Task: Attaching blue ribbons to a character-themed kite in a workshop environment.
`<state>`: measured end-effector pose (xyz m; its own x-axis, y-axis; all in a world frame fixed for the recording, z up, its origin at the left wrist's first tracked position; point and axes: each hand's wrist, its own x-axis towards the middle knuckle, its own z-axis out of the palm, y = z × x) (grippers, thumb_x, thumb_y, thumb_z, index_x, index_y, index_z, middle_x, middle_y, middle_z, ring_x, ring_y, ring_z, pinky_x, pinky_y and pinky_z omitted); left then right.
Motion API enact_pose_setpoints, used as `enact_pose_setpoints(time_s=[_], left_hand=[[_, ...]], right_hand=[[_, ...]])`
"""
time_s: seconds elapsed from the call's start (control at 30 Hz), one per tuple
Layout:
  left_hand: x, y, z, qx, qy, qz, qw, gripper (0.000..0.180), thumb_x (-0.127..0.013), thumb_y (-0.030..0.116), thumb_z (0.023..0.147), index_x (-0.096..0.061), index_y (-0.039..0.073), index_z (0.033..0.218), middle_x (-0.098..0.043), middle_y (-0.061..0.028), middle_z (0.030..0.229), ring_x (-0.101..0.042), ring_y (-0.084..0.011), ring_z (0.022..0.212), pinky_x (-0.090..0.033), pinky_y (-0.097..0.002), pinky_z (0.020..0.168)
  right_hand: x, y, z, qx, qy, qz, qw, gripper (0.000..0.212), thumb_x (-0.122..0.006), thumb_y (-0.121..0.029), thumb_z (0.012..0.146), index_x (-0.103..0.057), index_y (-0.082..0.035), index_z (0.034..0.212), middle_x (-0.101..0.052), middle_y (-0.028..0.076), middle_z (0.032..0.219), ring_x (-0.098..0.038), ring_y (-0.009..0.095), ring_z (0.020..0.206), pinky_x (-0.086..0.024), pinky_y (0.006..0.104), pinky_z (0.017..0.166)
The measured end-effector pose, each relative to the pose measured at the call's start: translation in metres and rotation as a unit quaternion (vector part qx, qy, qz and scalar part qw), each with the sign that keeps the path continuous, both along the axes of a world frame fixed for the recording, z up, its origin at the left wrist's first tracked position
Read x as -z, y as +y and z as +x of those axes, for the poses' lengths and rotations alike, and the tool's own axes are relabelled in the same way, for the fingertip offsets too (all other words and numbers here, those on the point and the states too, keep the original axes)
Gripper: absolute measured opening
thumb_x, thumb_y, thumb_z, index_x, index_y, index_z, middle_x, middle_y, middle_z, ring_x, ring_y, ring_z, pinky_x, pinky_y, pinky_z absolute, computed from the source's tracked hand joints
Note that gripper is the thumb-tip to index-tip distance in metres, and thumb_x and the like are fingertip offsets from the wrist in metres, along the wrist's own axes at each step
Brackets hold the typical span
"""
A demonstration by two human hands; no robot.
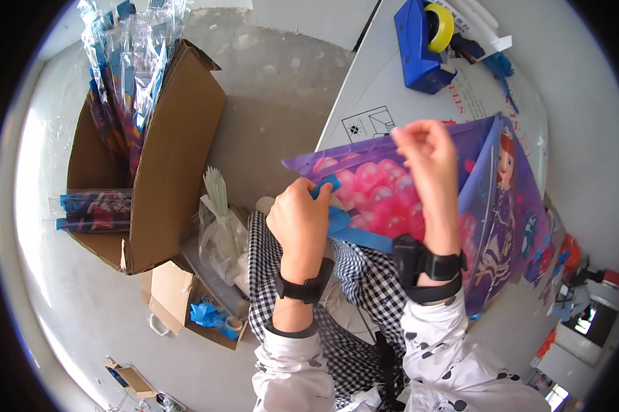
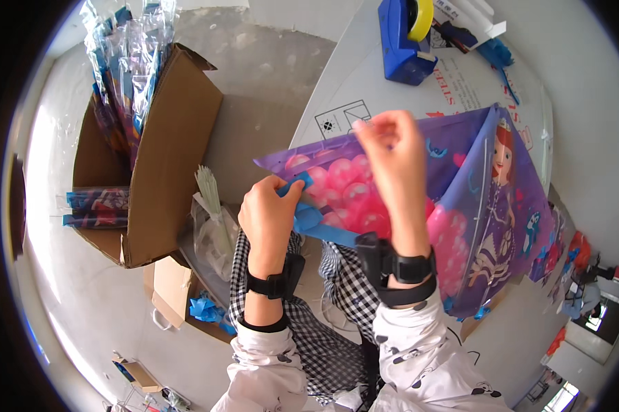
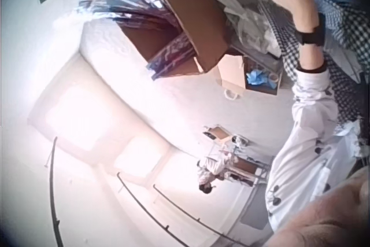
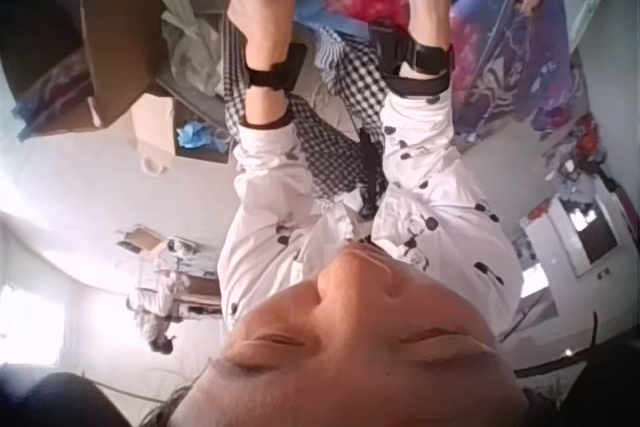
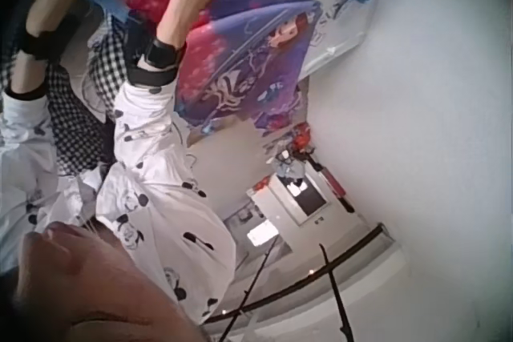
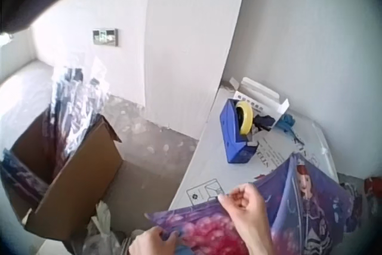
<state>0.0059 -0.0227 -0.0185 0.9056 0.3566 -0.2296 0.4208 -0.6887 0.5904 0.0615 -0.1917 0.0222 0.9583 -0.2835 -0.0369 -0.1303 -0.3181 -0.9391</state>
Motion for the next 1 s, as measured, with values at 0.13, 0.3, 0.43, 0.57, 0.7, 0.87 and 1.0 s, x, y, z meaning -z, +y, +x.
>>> enact_pose_setpoints(time_s=[0.13,0.3,0.43,0.57,0.7,0.87,1.0], left_hand=[[0.005,0.004,-0.006,-0.001,-0.007,0.009,1.0,0.033,-0.077,0.035,0.077,-0.068,0.004,0.077,-0.066,-0.0145,0.069,-0.065,-0.0357,0.07,-0.05,-0.0414,0.064],[0.008,0.005,-0.007,0.002,-0.02,0.012,1.0,0.032,-0.078,0.034,0.076,-0.067,0.003,0.074,-0.066,-0.0146,0.069,-0.065,-0.0356,0.07,-0.051,-0.0406,0.064],[0.006,0.004,-0.006,0.002,-0.026,0.009,1.0,0.032,-0.078,0.033,0.075,-0.067,0.003,0.074,-0.066,-0.0144,0.068,-0.065,-0.0355,0.069,-0.05,-0.0403,0.063],[0.006,0.005,-0.005,-0.002,-0.036,0.0,0.999,0.031,-0.078,0.032,0.075,-0.067,0.003,0.074,-0.066,-0.0144,0.067,-0.065,-0.0354,0.068,-0.05,-0.0402,0.063],[0.005,0.005,-0.003,0.007,-0.02,-0.001,1.0,0.031,-0.079,0.033,0.074,-0.069,0.004,0.077,-0.067,-0.0144,0.07,-0.067,-0.0349,0.07,-0.051,-0.0409,0.063],[0.007,0.006,-0.005,0.013,-0.021,0.016,1.0,0.03,-0.079,0.034,0.074,-0.071,0.006,0.08,-0.069,-0.0141,0.074,-0.068,-0.0342,0.072,-0.052,-0.0414,0.063],[0.007,0.006,-0.004,0.014,-0.021,0.007,1.0,0.03,-0.079,0.033,0.074,-0.071,0.005,0.08,-0.069,-0.0142,0.074,-0.068,-0.0341,0.073,-0.052,-0.0414,0.063]], right_hand=[[-0.037,-0.065,0.052,0.091,-0.073,-0.061,0.991,0.039,-0.071,-0.028,0.09,-0.062,0.001,0.113,-0.066,0.011,0.109,-0.061,0.017,0.098,-0.048,0.0287,0.087],[-0.042,-0.125,0.132,-0.014,0.051,-0.174,0.983,0.045,-0.068,-0.037,0.092,-0.063,0.001,0.115,-0.064,0.012,0.118,-0.059,0.017,0.107,-0.046,0.031,0.09],[-0.029,-0.126,0.147,-0.036,0.184,-0.081,0.979,0.041,-0.069,-0.045,0.09,-0.068,-0.009,0.11,-0.064,0.002,0.111,-0.053,0.015,0.107,-0.04,0.0408,0.097],[-0.033,-0.123,0.153,-0.055,0.246,0.072,0.965,0.037,-0.073,-0.043,0.087,-0.07,-0.011,0.104,-0.062,0.002,0.113,-0.052,0.02,0.102,-0.039,0.0522,0.099],[-0.039,-0.121,0.168,-0.042,0.265,0.082,0.96,0.026,-0.076,-0.029,0.086,-0.069,-0.011,0.103,-0.062,0.005,0.116,-0.052,0.022,0.106,-0.04,0.0565,0.101],[-0.029,-0.114,0.169,0.03,0.2,0.181,0.963,0.022,-0.077,-0.025,0.084,-0.068,-0.011,0.099,-0.064,0.003,0.104,-0.053,0.02,0.102,-0.043,0.0538,0.097],[-0.029,-0.101,0.151,0.077,0.158,0.052,0.983,0.018,-0.077,-0.026,0.084,-0.069,-0.012,0.091,-0.062,-0.002,0.089,-0.054,0.014,0.088,-0.046,0.0372,0.077]])
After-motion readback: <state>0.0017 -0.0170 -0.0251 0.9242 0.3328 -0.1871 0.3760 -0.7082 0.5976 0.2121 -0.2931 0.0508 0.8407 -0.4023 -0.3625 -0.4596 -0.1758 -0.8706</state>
